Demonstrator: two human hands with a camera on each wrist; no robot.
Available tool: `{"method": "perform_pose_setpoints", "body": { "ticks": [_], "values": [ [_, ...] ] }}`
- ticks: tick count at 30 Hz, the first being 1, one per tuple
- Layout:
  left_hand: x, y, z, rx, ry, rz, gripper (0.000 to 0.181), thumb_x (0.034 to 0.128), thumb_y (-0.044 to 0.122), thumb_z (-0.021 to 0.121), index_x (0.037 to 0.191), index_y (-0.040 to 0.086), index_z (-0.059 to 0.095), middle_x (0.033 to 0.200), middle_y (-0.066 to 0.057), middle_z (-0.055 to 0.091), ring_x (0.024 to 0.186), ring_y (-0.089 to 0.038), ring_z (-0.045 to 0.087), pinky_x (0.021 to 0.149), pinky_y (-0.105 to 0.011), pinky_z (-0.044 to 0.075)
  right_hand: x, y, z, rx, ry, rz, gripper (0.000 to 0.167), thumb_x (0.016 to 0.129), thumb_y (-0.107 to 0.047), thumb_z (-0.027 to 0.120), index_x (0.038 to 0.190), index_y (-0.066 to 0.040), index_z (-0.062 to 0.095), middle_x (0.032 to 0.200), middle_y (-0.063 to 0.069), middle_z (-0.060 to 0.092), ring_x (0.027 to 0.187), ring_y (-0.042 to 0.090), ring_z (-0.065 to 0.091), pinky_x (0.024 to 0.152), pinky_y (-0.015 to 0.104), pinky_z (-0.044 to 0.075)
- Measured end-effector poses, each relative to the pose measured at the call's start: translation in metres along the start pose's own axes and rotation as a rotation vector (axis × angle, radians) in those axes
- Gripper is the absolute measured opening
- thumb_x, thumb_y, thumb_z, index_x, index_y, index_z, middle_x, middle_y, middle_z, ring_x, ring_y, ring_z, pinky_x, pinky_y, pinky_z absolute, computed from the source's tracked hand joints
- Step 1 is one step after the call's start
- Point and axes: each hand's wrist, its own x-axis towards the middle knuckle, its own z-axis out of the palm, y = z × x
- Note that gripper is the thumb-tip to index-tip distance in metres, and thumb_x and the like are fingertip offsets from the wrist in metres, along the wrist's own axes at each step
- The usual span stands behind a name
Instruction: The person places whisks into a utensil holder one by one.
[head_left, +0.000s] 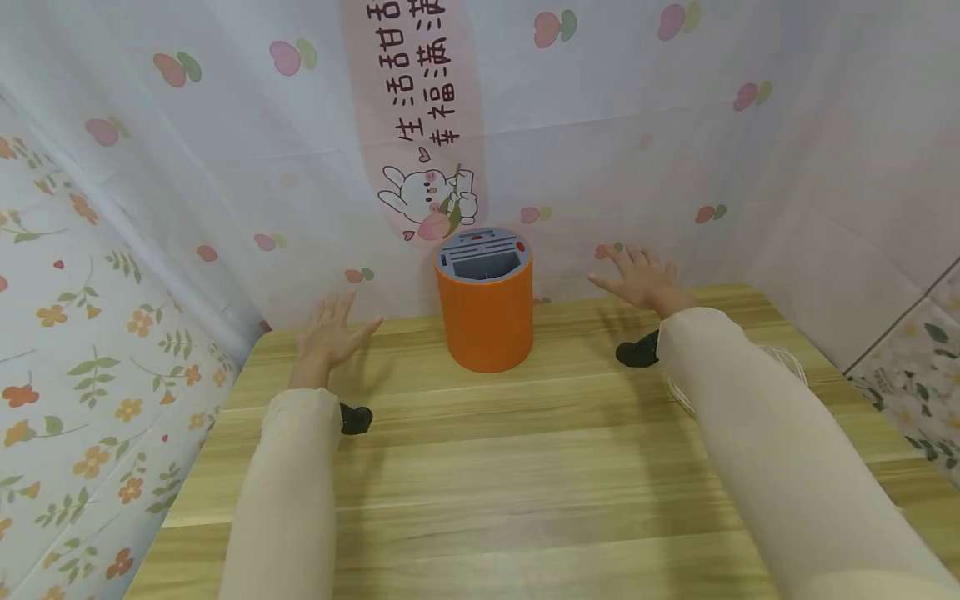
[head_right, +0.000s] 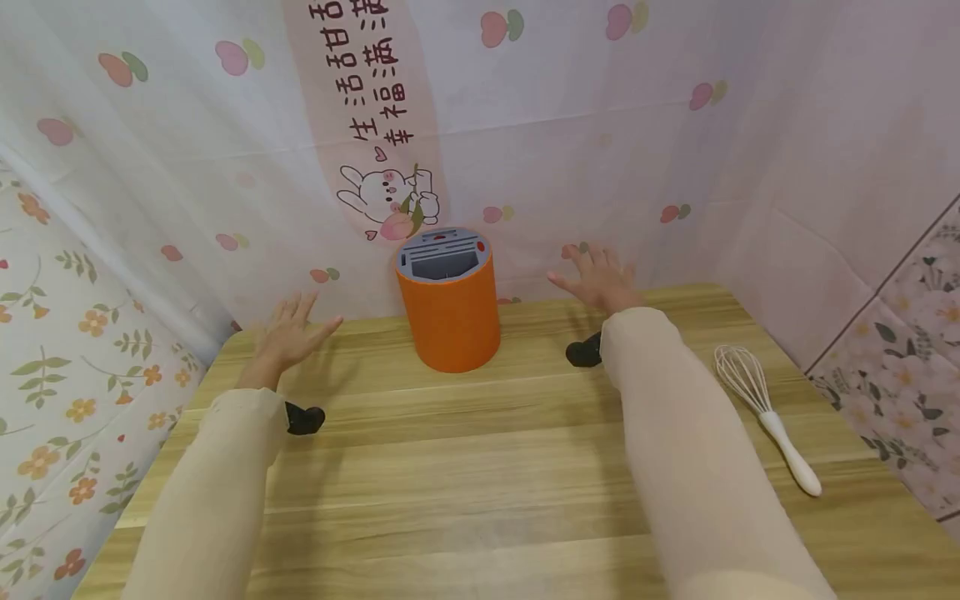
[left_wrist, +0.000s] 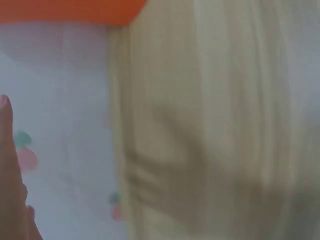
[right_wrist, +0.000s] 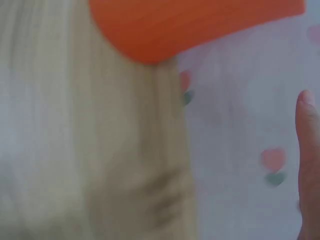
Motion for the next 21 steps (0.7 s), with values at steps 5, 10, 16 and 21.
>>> {"method": "perform_pose_setpoints", "body": {
  "ticks": [5, 10, 16, 21],
  "values": [
    [0.019, 0.032, -0.009, -0.360, 0.118, 0.116, 0.064, 0.0957, 0.044, 0.041, 0.143, 0.003, 0.028, 0.145, -0.022, 0.025, 0.132, -0.038, 0.022, 0.104, -0.055, 0.022, 0.017, -0.023, -0.017, 0.231, 0.013, -0.125, 0.068, 0.096, -0.047, 0.039, 0.145, -0.003, 0.022, 0.141, 0.025, 0.029, 0.128, 0.042, 0.028, 0.101, 0.058, 0.024],
    [0.033, 0.078, -0.013, -0.778, 0.151, 0.221, 0.047, 0.0958, 0.026, 0.049, 0.135, 0.001, 0.044, 0.135, -0.022, 0.041, 0.124, -0.036, 0.038, 0.101, -0.048, 0.034, 0.029, -0.060, -0.021, 0.433, -0.001, -0.210, 0.058, 0.095, -0.034, 0.048, 0.144, -0.009, 0.030, 0.141, 0.023, 0.033, 0.128, 0.037, 0.031, 0.100, 0.055, 0.030],
    [0.039, 0.110, -0.004, -0.899, 0.071, 0.225, 0.045, 0.0921, 0.019, 0.057, 0.133, 0.003, 0.047, 0.136, -0.018, 0.041, 0.123, -0.033, 0.041, 0.101, -0.043, 0.036, 0.039, -0.082, -0.009, 0.423, -0.015, -0.280, 0.049, 0.093, -0.025, 0.054, 0.136, -0.004, 0.043, 0.132, 0.020, 0.046, 0.121, 0.035, 0.043, 0.096, 0.049, 0.039],
    [0.040, 0.113, 0.004, -0.935, 0.095, 0.198, 0.041, 0.0898, 0.017, 0.060, 0.128, 0.002, 0.052, 0.134, -0.017, 0.043, 0.118, -0.032, 0.046, 0.098, -0.039, 0.039, 0.043, -0.082, -0.001, 0.436, 0.013, -0.288, 0.042, 0.092, -0.022, 0.057, 0.128, -0.001, 0.053, 0.125, 0.018, 0.053, 0.113, 0.033, 0.051, 0.093, 0.046, 0.042]
  ]
}}
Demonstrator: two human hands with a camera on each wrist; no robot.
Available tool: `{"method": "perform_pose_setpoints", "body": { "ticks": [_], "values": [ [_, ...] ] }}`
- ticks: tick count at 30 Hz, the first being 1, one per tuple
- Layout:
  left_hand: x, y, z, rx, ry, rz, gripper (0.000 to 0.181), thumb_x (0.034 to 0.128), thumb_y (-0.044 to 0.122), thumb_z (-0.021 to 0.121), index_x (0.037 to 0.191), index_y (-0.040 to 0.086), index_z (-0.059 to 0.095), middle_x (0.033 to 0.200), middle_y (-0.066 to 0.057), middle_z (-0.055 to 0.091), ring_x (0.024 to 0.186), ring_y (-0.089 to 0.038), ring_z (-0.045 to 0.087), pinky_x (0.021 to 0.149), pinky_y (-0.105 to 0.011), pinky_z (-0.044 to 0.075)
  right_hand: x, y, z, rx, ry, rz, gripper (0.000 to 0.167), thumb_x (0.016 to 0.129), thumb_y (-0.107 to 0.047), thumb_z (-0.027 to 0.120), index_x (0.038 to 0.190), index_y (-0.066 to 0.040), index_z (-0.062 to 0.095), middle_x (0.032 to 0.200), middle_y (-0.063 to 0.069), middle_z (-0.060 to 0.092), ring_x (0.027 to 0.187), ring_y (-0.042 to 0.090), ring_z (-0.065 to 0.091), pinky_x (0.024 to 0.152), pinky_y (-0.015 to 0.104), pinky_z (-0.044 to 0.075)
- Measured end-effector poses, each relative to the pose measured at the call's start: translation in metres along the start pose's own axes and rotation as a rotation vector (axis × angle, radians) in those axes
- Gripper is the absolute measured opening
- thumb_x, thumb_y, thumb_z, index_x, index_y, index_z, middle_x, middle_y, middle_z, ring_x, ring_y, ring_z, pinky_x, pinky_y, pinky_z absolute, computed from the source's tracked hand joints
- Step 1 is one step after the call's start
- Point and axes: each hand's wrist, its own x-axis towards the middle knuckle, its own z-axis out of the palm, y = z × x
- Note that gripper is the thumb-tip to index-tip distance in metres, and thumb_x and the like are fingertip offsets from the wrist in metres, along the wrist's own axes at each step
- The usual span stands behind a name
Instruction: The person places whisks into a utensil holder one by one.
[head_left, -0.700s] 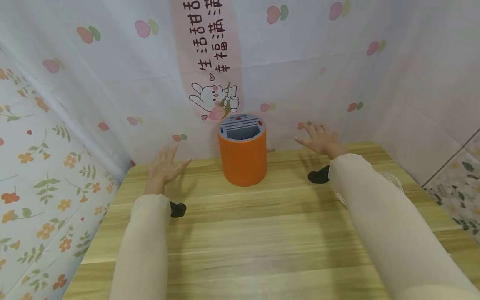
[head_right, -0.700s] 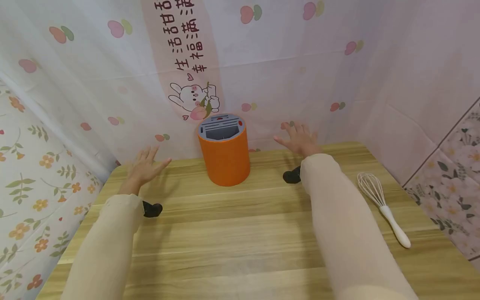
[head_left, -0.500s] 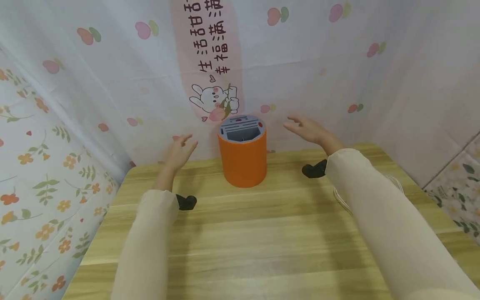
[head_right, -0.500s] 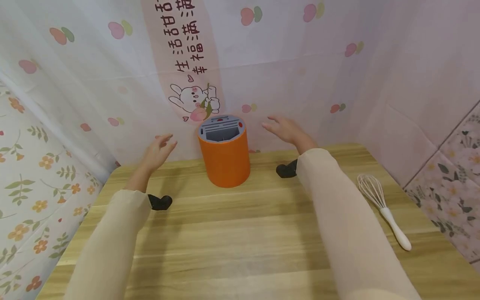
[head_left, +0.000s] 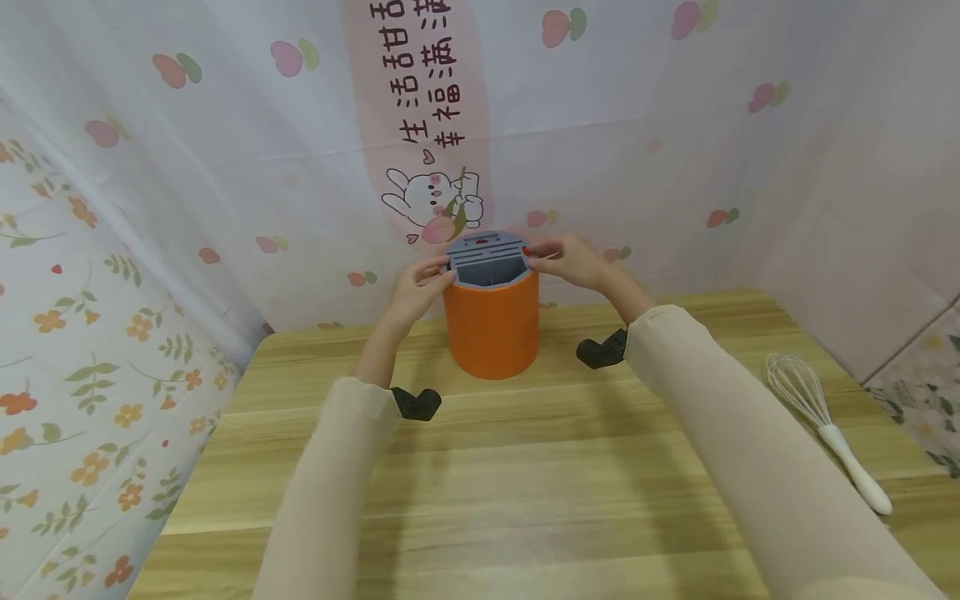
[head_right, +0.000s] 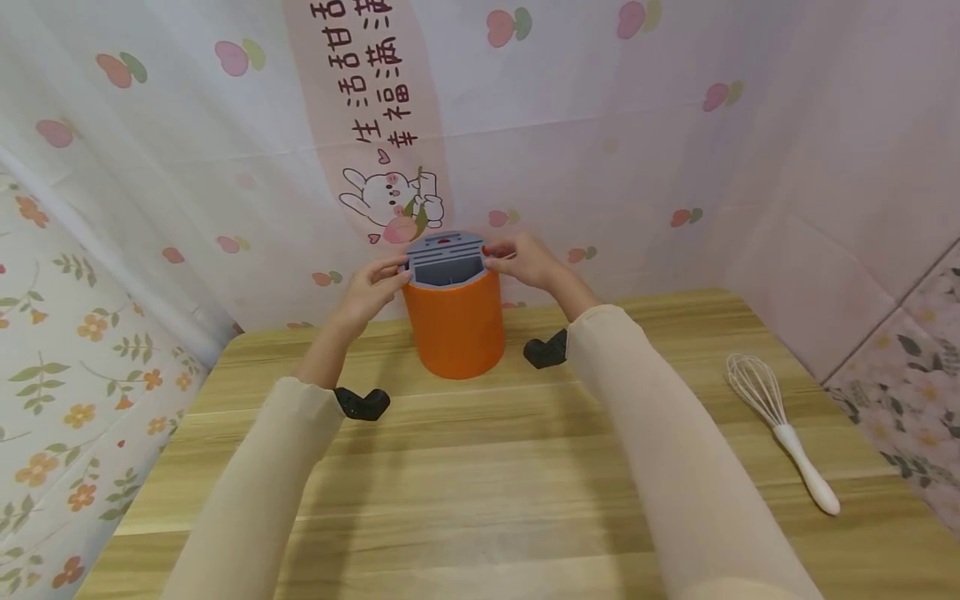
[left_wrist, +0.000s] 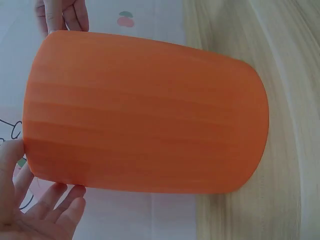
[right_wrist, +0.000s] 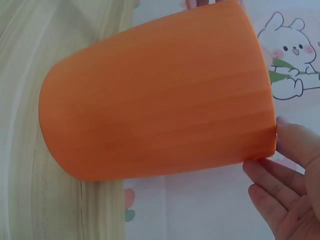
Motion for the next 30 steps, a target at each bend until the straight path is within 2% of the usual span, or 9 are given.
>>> {"method": "perform_pose_setpoints", "body": {
  "ticks": [6, 12, 19, 25, 30],
  "values": [
    [-0.008, -0.004, 0.002, 0.020, 0.018, 0.011, 0.041, 0.0885, 0.023, 0.062, 0.126, 0.008, 0.056, 0.135, -0.010, 0.043, 0.117, -0.028, 0.048, 0.096, -0.039, 0.042, -0.012, 0.002, 0.002, 0.038, 0.033, -0.057, 0.045, 0.088, -0.031, 0.061, 0.124, -0.004, 0.058, 0.118, 0.017, 0.059, 0.104, 0.030, 0.058, 0.088, 0.045, 0.046],
    [-0.023, -0.002, 0.002, 0.030, 0.010, 0.027, 0.040, 0.0881, 0.024, 0.063, 0.125, 0.009, 0.057, 0.134, -0.009, 0.045, 0.117, -0.028, 0.048, 0.094, -0.040, 0.043, -0.025, -0.004, 0.004, 0.036, 0.022, -0.089, 0.040, 0.089, -0.019, 0.061, 0.122, 0.004, 0.057, 0.120, 0.020, 0.056, 0.103, 0.034, 0.058, 0.088, 0.046, 0.046],
    [-0.057, 0.004, 0.010, 0.017, 0.029, 0.062, 0.039, 0.0874, 0.021, 0.064, 0.123, 0.008, 0.059, 0.130, -0.010, 0.049, 0.114, -0.027, 0.050, 0.094, -0.037, 0.044, -0.051, -0.012, 0.009, 0.054, -0.010, -0.087, 0.040, 0.089, -0.017, 0.061, 0.123, 0.004, 0.056, 0.122, 0.020, 0.056, 0.105, 0.032, 0.057, 0.087, 0.043, 0.048],
    [-0.084, 0.008, 0.014, -0.002, 0.018, 0.093, 0.037, 0.0870, 0.018, 0.064, 0.122, 0.006, 0.060, 0.128, -0.010, 0.051, 0.111, -0.029, 0.053, 0.091, -0.038, 0.046, -0.079, -0.018, 0.015, 0.054, 0.022, -0.101, 0.041, 0.086, -0.020, 0.065, 0.121, 0.001, 0.059, 0.118, 0.016, 0.059, 0.099, 0.027, 0.061, 0.083, 0.039, 0.050],
    [-0.103, 0.012, 0.016, 0.009, -0.008, 0.075, 0.037, 0.0851, 0.024, 0.067, 0.120, 0.013, 0.062, 0.125, -0.007, 0.052, 0.106, -0.027, 0.057, 0.086, -0.037, 0.049, -0.104, -0.020, 0.022, 0.045, 0.050, -0.098, 0.041, 0.085, -0.020, 0.067, 0.120, -0.001, 0.060, 0.117, 0.013, 0.060, 0.097, 0.024, 0.063, 0.081, 0.037, 0.051]
  ]
}}
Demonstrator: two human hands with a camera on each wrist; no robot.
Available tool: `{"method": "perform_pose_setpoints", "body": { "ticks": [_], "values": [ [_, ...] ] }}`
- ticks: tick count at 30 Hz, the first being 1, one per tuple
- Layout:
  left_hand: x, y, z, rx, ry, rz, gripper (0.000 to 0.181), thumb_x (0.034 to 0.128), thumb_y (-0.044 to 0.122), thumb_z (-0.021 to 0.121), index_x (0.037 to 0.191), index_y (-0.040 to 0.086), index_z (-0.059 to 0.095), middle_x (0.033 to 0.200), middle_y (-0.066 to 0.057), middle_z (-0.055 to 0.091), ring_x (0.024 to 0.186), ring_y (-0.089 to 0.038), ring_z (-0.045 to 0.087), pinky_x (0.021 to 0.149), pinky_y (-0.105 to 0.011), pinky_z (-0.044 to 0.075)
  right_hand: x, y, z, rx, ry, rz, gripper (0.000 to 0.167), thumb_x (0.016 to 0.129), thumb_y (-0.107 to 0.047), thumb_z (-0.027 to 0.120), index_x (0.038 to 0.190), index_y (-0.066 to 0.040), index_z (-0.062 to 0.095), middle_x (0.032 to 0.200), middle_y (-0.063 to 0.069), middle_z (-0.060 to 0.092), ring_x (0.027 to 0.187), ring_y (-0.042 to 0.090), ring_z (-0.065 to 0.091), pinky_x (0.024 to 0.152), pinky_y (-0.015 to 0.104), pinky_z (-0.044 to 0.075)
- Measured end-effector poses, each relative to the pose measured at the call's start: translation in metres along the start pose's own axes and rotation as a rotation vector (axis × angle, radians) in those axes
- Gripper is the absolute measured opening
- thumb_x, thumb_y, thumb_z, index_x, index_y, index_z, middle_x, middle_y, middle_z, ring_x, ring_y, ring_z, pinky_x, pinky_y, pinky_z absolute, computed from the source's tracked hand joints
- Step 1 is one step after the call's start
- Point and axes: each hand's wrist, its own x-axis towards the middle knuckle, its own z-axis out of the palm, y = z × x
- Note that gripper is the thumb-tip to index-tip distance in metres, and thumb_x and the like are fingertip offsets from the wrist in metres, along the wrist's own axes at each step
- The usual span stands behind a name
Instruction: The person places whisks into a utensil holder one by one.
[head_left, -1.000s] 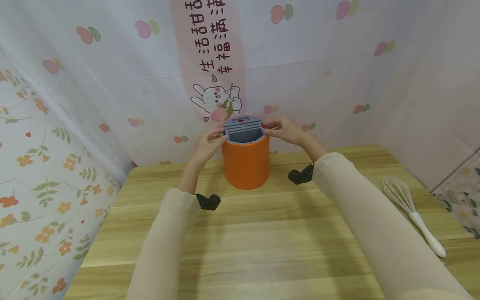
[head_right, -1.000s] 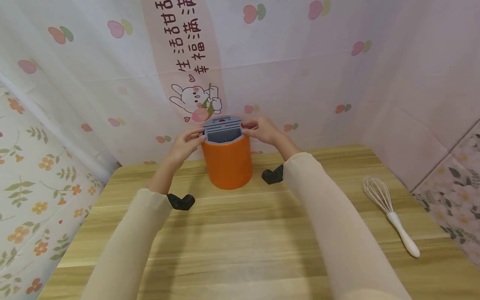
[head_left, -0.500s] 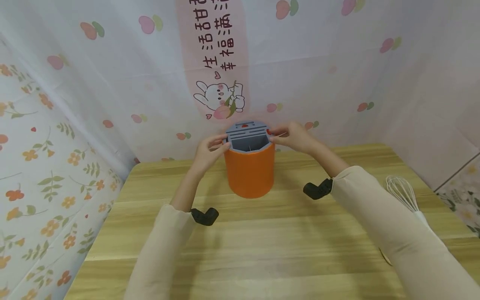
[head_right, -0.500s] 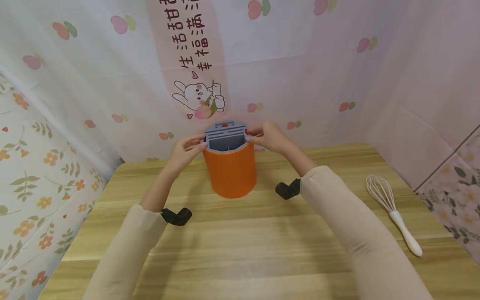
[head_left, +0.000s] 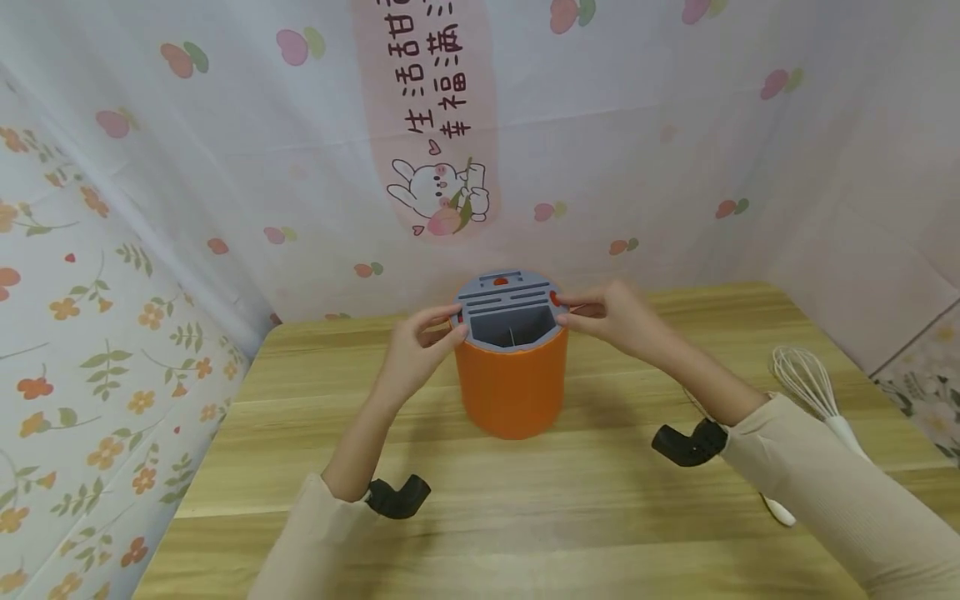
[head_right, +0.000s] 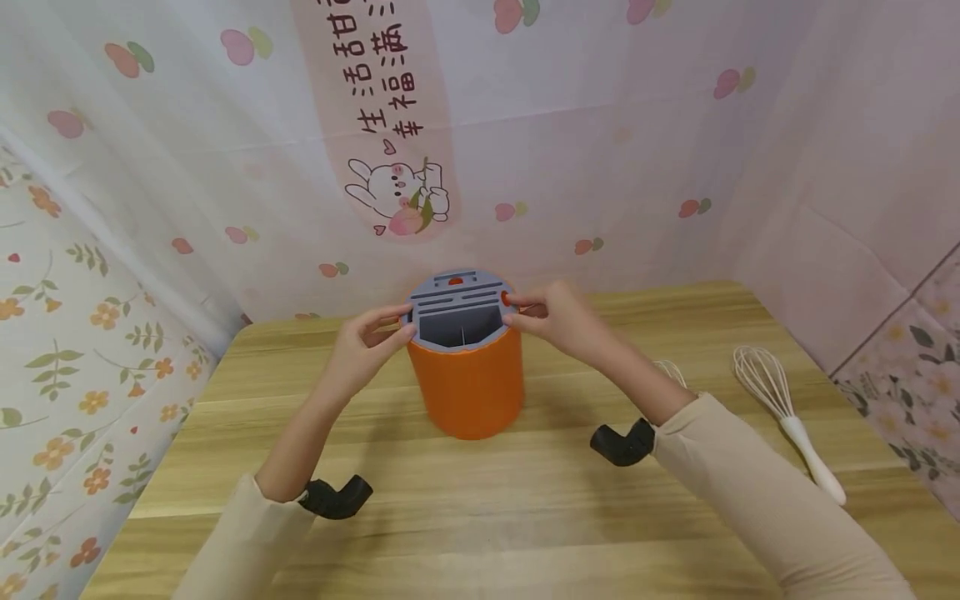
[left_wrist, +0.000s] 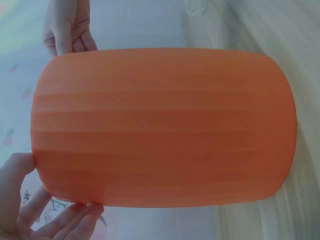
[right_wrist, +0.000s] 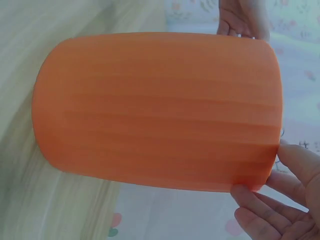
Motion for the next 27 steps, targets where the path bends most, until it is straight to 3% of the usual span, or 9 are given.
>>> {"method": "perform_pose_setpoints", "body": {
  "ticks": [2, 9, 13, 21, 27],
  "values": [
    [-0.009, 0.012, 0.002, 0.004, -0.005, -0.023, 0.037, 0.0851, 0.023, 0.067, 0.120, 0.012, 0.062, 0.125, -0.008, 0.053, 0.106, -0.028, 0.057, 0.086, -0.038, 0.049, -0.009, -0.003, 0.001, -0.034, 0.016, 0.010, 0.041, 0.084, -0.021, 0.068, 0.119, -0.002, 0.061, 0.114, 0.012, 0.062, 0.094, 0.022, 0.064, 0.079, 0.036, 0.052],
    [-0.035, 0.025, 0.006, -0.013, -0.041, -0.030, 0.037, 0.0850, 0.017, 0.067, 0.120, 0.008, 0.061, 0.122, -0.011, 0.055, 0.105, -0.026, 0.058, 0.083, -0.034, 0.051, -0.042, -0.016, 0.007, -0.068, 0.071, 0.025, 0.040, 0.081, -0.024, 0.070, 0.115, -0.003, 0.064, 0.106, 0.011, 0.066, 0.087, 0.019, 0.066, 0.074, 0.035, 0.054],
    [-0.050, 0.043, 0.008, -0.045, -0.054, -0.039, 0.035, 0.0845, 0.008, 0.066, 0.119, 0.002, 0.060, 0.122, -0.013, 0.055, 0.106, -0.029, 0.057, 0.088, -0.031, 0.048, -0.058, -0.022, 0.010, -0.076, 0.084, 0.042, 0.043, 0.081, -0.029, 0.070, 0.116, -0.005, 0.065, 0.108, 0.009, 0.065, 0.090, 0.019, 0.065, 0.074, 0.035, 0.054],
    [-0.064, 0.025, 0.012, -0.032, -0.048, -0.012, 0.034, 0.0823, 0.016, 0.070, 0.116, 0.012, 0.064, 0.121, -0.002, 0.057, 0.104, -0.021, 0.059, 0.091, -0.034, 0.046, -0.081, -0.031, 0.015, -0.066, 0.094, 0.024, 0.043, 0.080, -0.030, 0.071, 0.115, -0.006, 0.065, 0.107, 0.004, 0.066, 0.091, 0.016, 0.064, 0.079, 0.037, 0.052],
    [-0.069, 0.024, 0.013, -0.004, -0.057, -0.006, 0.035, 0.0824, 0.023, 0.070, 0.116, 0.016, 0.064, 0.121, 0.000, 0.057, 0.105, -0.020, 0.058, 0.094, -0.040, 0.043, -0.090, -0.033, 0.018, -0.095, 0.140, 0.003, 0.041, 0.081, -0.027, 0.071, 0.114, -0.005, 0.065, 0.104, 0.004, 0.067, 0.089, 0.015, 0.065, 0.076, 0.037, 0.053]
  ]
}}
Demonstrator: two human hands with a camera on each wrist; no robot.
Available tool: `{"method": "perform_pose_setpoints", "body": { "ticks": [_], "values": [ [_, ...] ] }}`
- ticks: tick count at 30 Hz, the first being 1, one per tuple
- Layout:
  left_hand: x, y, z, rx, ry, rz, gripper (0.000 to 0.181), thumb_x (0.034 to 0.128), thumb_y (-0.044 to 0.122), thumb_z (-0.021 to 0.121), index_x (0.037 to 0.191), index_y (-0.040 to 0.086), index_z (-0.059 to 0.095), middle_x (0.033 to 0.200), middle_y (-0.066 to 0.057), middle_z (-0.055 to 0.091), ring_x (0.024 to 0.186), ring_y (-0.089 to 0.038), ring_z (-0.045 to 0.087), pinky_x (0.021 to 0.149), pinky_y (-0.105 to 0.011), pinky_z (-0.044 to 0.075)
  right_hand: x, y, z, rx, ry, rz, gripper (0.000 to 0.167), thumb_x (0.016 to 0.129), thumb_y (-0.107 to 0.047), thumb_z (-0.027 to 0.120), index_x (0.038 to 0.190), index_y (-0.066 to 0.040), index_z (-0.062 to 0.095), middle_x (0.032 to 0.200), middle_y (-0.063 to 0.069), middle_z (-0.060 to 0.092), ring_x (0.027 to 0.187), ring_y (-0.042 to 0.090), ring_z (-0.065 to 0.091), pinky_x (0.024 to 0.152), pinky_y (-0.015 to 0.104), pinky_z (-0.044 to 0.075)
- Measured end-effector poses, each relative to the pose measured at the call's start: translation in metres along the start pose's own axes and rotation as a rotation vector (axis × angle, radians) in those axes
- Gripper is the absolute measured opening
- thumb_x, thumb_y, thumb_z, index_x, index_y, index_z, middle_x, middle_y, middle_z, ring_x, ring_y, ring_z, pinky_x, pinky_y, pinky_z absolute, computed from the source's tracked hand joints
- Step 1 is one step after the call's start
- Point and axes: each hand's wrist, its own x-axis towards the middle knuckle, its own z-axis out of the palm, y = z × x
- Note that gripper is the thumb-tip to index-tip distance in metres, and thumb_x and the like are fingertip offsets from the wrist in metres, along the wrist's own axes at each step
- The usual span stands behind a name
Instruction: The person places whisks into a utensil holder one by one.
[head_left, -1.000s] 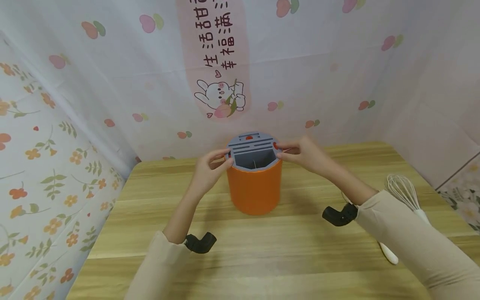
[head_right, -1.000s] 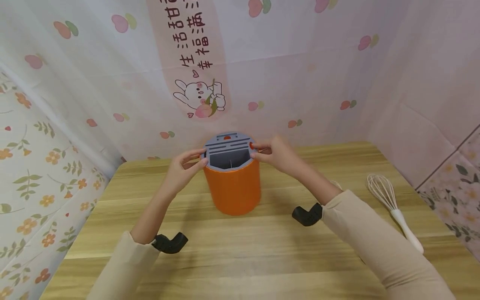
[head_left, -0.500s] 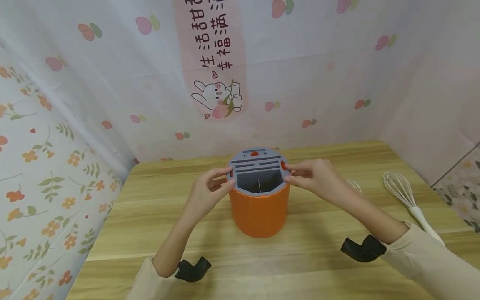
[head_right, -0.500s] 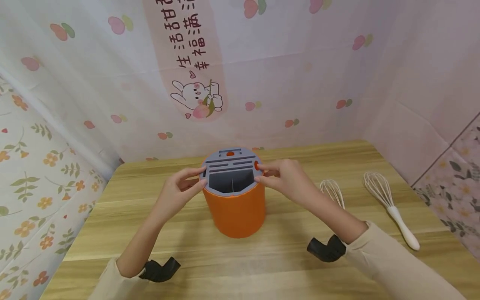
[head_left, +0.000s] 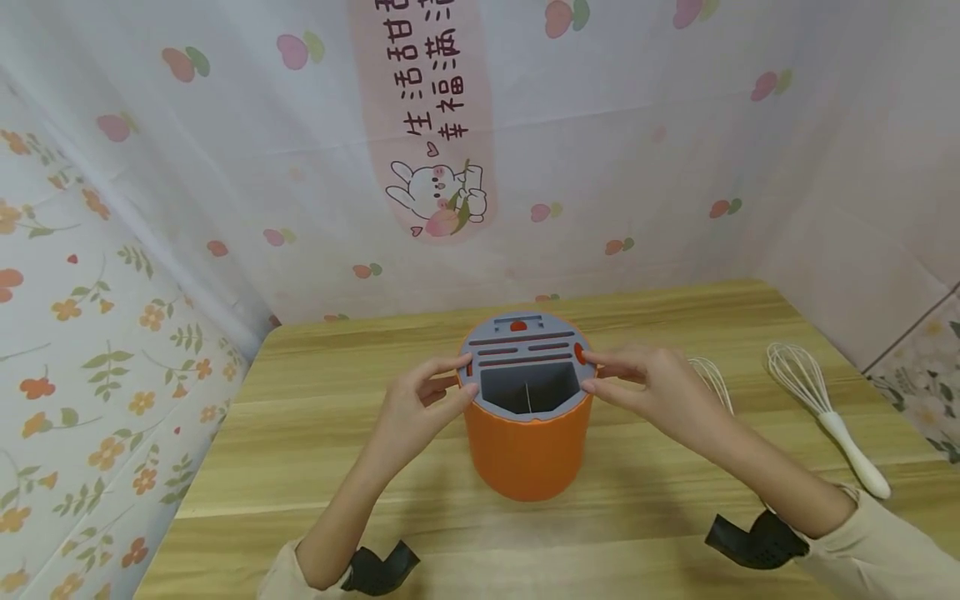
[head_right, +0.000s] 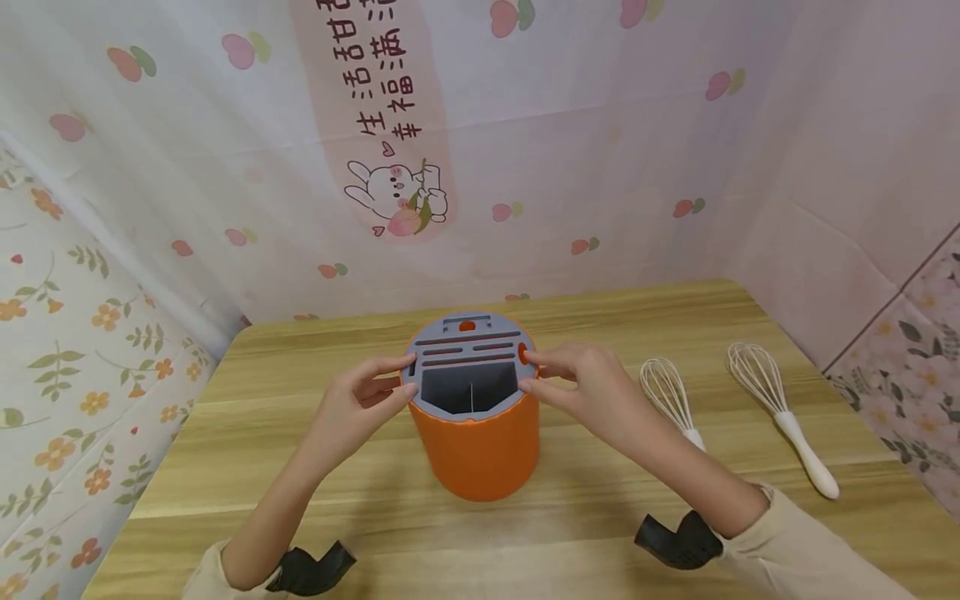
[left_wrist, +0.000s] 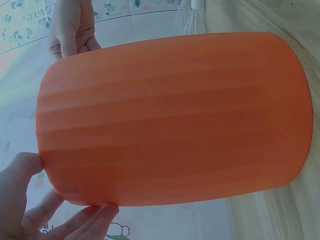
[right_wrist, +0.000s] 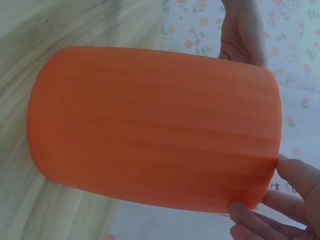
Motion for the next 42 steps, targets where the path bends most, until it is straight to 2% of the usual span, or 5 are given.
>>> {"method": "perform_pose_setpoints", "body": {
  "ticks": [13, 18, 26, 37, 42],
  "values": [
    [0.003, -0.002, 0.001, 0.002, -0.001, 0.007, 0.034, 0.0823, 0.022, 0.070, 0.115, 0.016, 0.064, 0.121, -0.001, 0.056, 0.104, -0.018, 0.058, 0.093, -0.040, 0.044, 0.010, 0.036, -0.045, 0.001, 0.015, 0.101, 0.030, 0.087, -0.023, 0.064, 0.107, -0.001, 0.067, 0.100, 0.013, 0.067, 0.084, 0.011, 0.065, 0.069, 0.020, 0.052],
    [0.003, -0.002, 0.000, 0.003, 0.003, 0.020, 0.033, 0.0822, 0.021, 0.070, 0.114, 0.015, 0.065, 0.120, -0.002, 0.057, 0.103, -0.019, 0.059, 0.092, -0.038, 0.045, 0.006, 0.073, -0.071, 0.010, -0.091, 0.193, 0.036, 0.091, -0.022, 0.059, 0.114, 0.006, 0.061, 0.101, 0.018, 0.065, 0.080, 0.005, 0.063, 0.067, 0.021, 0.052],
    [0.002, 0.000, 0.000, 0.013, 0.000, 0.025, 0.033, 0.0822, 0.020, 0.070, 0.115, 0.015, 0.065, 0.119, -0.001, 0.058, 0.103, -0.018, 0.059, 0.090, -0.031, 0.047, -0.019, 0.127, -0.092, 0.086, -0.280, 0.389, 0.045, 0.092, -0.021, 0.056, 0.116, 0.017, 0.053, 0.095, 0.022, 0.066, 0.078, 0.021, 0.067, 0.067, 0.033, 0.055],
    [0.002, -0.001, 0.000, 0.014, 0.003, 0.031, 0.033, 0.0820, 0.020, 0.071, 0.115, 0.016, 0.065, 0.119, -0.001, 0.058, 0.103, -0.018, 0.060, 0.089, -0.032, 0.047, -0.058, 0.176, -0.093, 0.182, -0.451, 0.553, 0.046, 0.093, -0.020, 0.055, 0.111, 0.023, 0.049, 0.089, 0.016, 0.066, 0.078, 0.024, 0.065, 0.067, 0.034, 0.055],
    [0.003, -0.002, 0.000, 0.008, -0.002, 0.032, 0.034, 0.0820, 0.020, 0.071, 0.115, 0.015, 0.065, 0.119, -0.001, 0.058, 0.103, -0.018, 0.059, 0.090, -0.032, 0.047, -0.075, 0.189, -0.091, 0.196, -0.494, 0.543, 0.040, 0.093, -0.018, 0.053, 0.106, 0.020, 0.055, 0.087, 0.015, 0.066, 0.076, 0.025, 0.064, 0.065, 0.036, 0.055]
  ]
}}
